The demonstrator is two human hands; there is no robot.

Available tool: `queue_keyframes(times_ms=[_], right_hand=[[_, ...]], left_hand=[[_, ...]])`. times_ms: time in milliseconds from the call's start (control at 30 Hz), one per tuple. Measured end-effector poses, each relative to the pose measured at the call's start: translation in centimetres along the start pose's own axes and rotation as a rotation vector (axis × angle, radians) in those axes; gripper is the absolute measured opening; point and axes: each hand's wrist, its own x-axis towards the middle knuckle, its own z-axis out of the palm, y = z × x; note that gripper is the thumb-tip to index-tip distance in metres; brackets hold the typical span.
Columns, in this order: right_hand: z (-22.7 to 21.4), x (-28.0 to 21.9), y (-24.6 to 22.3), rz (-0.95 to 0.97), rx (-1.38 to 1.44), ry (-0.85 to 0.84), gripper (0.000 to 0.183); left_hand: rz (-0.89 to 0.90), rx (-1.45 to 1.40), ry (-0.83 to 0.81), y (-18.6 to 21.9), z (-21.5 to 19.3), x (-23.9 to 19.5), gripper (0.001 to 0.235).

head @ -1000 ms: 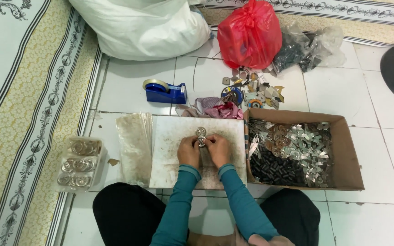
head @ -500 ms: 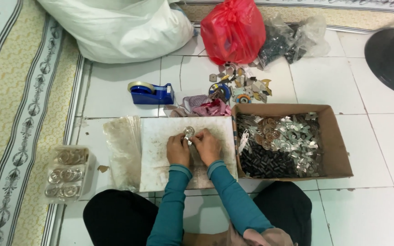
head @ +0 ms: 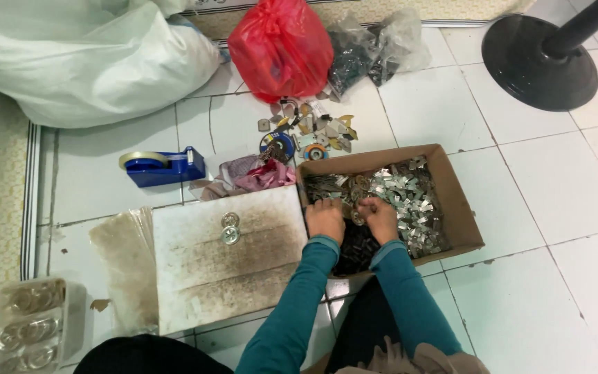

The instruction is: Packing small metal medals or keychains into plastic bags and sealing them with tape.

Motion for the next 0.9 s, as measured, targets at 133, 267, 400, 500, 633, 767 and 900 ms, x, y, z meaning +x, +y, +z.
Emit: queue_keyframes(times_ms=[133, 267, 400, 500, 633, 767, 900], right_hand=[[1.5, 1.8, 4.1, 0.098, -0.264, -0.052, 0.045], [0.4, -1.5, -0.7, 0.099, -0.340, -0.099, 0.047], [0.8, -1.4, -0.4, 0.078, -0.273, -0.092, 0.042], [0.6, -1.8, -0.5, 0.087, -0.287, -0.065, 0.033], [1.3, -0.3, 2.1, 0.101, -0.303, -0.011, 0.026], [1.7, -0.3, 2.8, 0.044, 0.045, 0.121, 0.020], [0.6, -1.6, 1.8, 0.017, 0.472, 0.199, 0.027]], left_hand=[[0.166, 0.081, -0.052, 2.4, 8.5, 1.1, 0.013], [0.018, -0.131, -0.285, 1.7, 10.2, 0.3, 0.028], [-0.066, -0.321, -0.538, 0.9, 8.5, 0.0, 0.044], [-0.064, -0.363, -0.547, 0.4, 11.1, -0.3, 0.040], [-0.072, -0.378, -0.529, 0.2, 10.8, -0.2, 0.038], [-0.121, -0.588, -0.495, 0.1, 8.8, -0.5, 0.039], [-0.139, -0.936, -0.257, 1.2, 2.4, -0.6, 0.038]])
